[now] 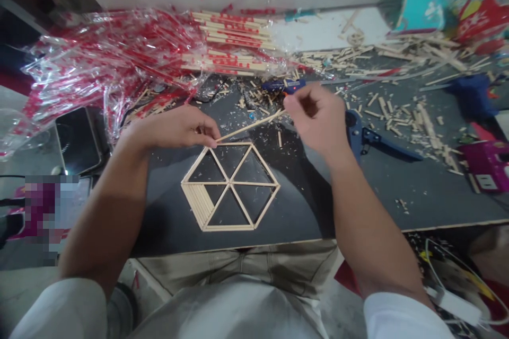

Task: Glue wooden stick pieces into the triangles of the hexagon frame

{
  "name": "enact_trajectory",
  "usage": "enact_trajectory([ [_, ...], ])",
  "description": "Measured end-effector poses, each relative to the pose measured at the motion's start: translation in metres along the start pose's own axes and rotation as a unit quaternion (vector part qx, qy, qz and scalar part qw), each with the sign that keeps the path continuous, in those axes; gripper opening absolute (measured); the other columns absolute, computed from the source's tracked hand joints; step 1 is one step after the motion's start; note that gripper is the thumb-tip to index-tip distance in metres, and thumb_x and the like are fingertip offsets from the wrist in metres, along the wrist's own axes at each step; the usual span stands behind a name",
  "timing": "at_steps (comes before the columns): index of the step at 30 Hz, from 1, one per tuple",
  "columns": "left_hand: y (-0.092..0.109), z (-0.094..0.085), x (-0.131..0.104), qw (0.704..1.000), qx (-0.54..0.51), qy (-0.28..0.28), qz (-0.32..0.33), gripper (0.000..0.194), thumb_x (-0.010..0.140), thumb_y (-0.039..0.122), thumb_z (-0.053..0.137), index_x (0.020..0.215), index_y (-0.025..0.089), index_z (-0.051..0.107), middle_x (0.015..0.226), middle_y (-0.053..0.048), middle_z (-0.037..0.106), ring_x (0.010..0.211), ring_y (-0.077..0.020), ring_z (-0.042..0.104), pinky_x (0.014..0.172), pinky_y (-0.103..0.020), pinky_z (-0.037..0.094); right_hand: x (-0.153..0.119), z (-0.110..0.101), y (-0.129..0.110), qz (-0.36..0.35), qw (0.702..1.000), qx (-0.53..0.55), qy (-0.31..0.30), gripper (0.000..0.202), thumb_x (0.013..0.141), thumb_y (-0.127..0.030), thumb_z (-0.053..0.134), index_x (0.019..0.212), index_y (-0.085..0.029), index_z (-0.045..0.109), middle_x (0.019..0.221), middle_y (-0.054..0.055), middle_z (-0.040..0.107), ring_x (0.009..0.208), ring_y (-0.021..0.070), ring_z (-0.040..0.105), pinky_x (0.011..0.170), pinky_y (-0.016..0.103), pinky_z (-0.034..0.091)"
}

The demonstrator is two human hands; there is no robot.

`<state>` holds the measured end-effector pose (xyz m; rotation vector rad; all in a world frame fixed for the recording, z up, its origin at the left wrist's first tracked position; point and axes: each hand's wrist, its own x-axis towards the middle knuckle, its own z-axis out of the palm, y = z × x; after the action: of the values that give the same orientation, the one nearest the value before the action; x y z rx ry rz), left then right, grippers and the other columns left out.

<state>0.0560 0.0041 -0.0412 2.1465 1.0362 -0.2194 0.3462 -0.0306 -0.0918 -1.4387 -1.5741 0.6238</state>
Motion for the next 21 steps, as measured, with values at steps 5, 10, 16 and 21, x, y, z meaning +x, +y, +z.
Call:
enact_trajectory([
  [5, -0.003, 0.002, 0.001, 1.000, 0.023, -0.018, -0.004, 0.016, 0.086, 0.031, 0.072, 0.092, 0.018, 0.080, 0.091, -0.004, 0.080, 0.090, -0.0178, 0.072, 0.082, -0.026, 0.045, -0.004, 0.000, -0.003, -0.101, 0.955, -0.234, -0.155, 0.033, 0.098, -0.047, 0.058, 0.073, -0.025, 0.057, 0.072, 0.007, 0.066, 0.071, 0.0253, 0.062, 0.072, 0.040, 0.041],
  [10, -0.005, 0.002, 0.003, 1.000, 0.023, -0.018, 0.006, 0.017, 0.086, 0.031, 0.072, 0.094, 0.018, 0.081, 0.092, -0.004, 0.081, 0.088, -0.0170, 0.071, 0.081, -0.025, 0.046, -0.008, 0.007, -0.006, -0.123, 0.928, -0.221, -0.272, 0.030, 0.102, -0.047, 0.056, 0.084, -0.025, 0.067, 0.082, 0.007, 0.074, 0.077, 0.0246, 0.067, 0.072, 0.036, 0.041],
  [16, -0.003, 0.004, 0.003, 0.999, 0.023, 0.047, 0.013, 0.022, 0.091, 0.033, 0.065, 0.097, 0.019, 0.080, 0.100, -0.004, 0.079, 0.093, -0.0172, 0.070, 0.087, -0.026, 0.046, -0.004, 0.006, -0.005, -0.137, 0.914, -0.156, -0.347, 0.028, 0.101, -0.036, 0.053, 0.084, -0.025, 0.071, 0.076, 0.003, 0.076, 0.069, 0.0190, 0.067, 0.066, 0.031, 0.041],
  [21, -0.007, 0.007, 0.006, 1.000, 0.010, 0.028, -0.004, 0.024, 0.093, 0.034, 0.062, 0.102, 0.020, 0.079, 0.099, -0.003, 0.080, 0.089, -0.0161, 0.069, 0.083, -0.026, 0.046, 0.002, -0.008, -0.004, -0.072, 0.905, -0.174, -0.382, 0.031, 0.101, -0.041, 0.054, 0.079, -0.025, 0.069, 0.064, 0.000, 0.071, 0.054, 0.0158, 0.060, 0.061, 0.031, 0.039],
])
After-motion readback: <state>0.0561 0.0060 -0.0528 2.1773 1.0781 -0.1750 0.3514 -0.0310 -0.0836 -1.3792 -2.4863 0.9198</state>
